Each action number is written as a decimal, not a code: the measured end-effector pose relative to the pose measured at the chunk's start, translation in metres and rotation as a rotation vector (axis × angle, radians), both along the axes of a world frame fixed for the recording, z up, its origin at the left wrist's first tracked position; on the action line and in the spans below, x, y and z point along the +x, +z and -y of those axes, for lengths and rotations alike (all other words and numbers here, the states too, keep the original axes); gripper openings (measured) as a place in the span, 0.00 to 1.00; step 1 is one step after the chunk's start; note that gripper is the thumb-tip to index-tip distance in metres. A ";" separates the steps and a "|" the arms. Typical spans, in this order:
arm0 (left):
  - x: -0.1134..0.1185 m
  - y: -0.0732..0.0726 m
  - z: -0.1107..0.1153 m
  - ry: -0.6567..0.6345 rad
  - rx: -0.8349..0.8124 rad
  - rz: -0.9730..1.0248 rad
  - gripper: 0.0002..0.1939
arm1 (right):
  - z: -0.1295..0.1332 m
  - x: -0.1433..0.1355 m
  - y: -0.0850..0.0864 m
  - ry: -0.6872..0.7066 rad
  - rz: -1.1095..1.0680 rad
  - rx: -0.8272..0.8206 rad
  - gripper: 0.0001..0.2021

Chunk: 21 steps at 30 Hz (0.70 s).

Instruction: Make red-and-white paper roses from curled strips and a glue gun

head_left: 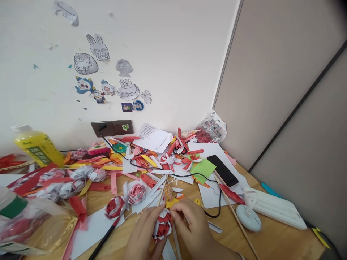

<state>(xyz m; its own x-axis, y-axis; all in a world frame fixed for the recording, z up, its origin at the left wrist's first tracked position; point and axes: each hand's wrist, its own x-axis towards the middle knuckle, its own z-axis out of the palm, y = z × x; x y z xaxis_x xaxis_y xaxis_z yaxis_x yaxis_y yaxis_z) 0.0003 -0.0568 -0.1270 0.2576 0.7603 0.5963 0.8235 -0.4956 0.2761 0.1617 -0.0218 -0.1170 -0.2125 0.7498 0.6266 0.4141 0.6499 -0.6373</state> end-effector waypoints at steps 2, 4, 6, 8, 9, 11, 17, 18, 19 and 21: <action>0.000 0.000 0.000 -0.005 0.016 -0.011 0.22 | -0.001 0.000 0.000 0.056 -0.059 -0.157 0.13; -0.001 -0.001 0.000 -0.007 0.028 -0.030 0.22 | -0.003 0.000 0.000 0.104 -0.094 -0.262 0.12; -0.002 -0.001 0.000 0.001 0.038 -0.046 0.22 | -0.003 0.000 0.001 0.102 -0.077 -0.222 0.10; -0.003 0.000 0.000 0.007 0.045 -0.052 0.22 | -0.002 0.001 0.000 0.068 -0.029 -0.098 0.08; -0.003 0.000 0.000 0.010 0.050 -0.053 0.22 | -0.001 0.001 0.000 0.051 -0.009 -0.044 0.07; -0.003 0.000 0.001 0.012 0.063 -0.064 0.22 | -0.001 0.001 0.000 0.044 0.015 0.006 0.07; -0.003 0.004 0.002 -0.001 0.053 -0.059 0.21 | -0.005 0.003 0.001 0.154 -0.058 -0.190 0.11; -0.003 0.004 0.002 -0.008 0.047 -0.050 0.21 | -0.007 0.003 0.001 0.202 -0.091 -0.272 0.11; -0.003 0.005 0.001 -0.014 0.042 -0.041 0.21 | -0.008 0.004 0.001 0.244 -0.119 -0.343 0.11; -0.003 0.005 0.000 -0.018 0.031 -0.038 0.20 | -0.009 0.004 0.001 0.259 -0.137 -0.404 0.09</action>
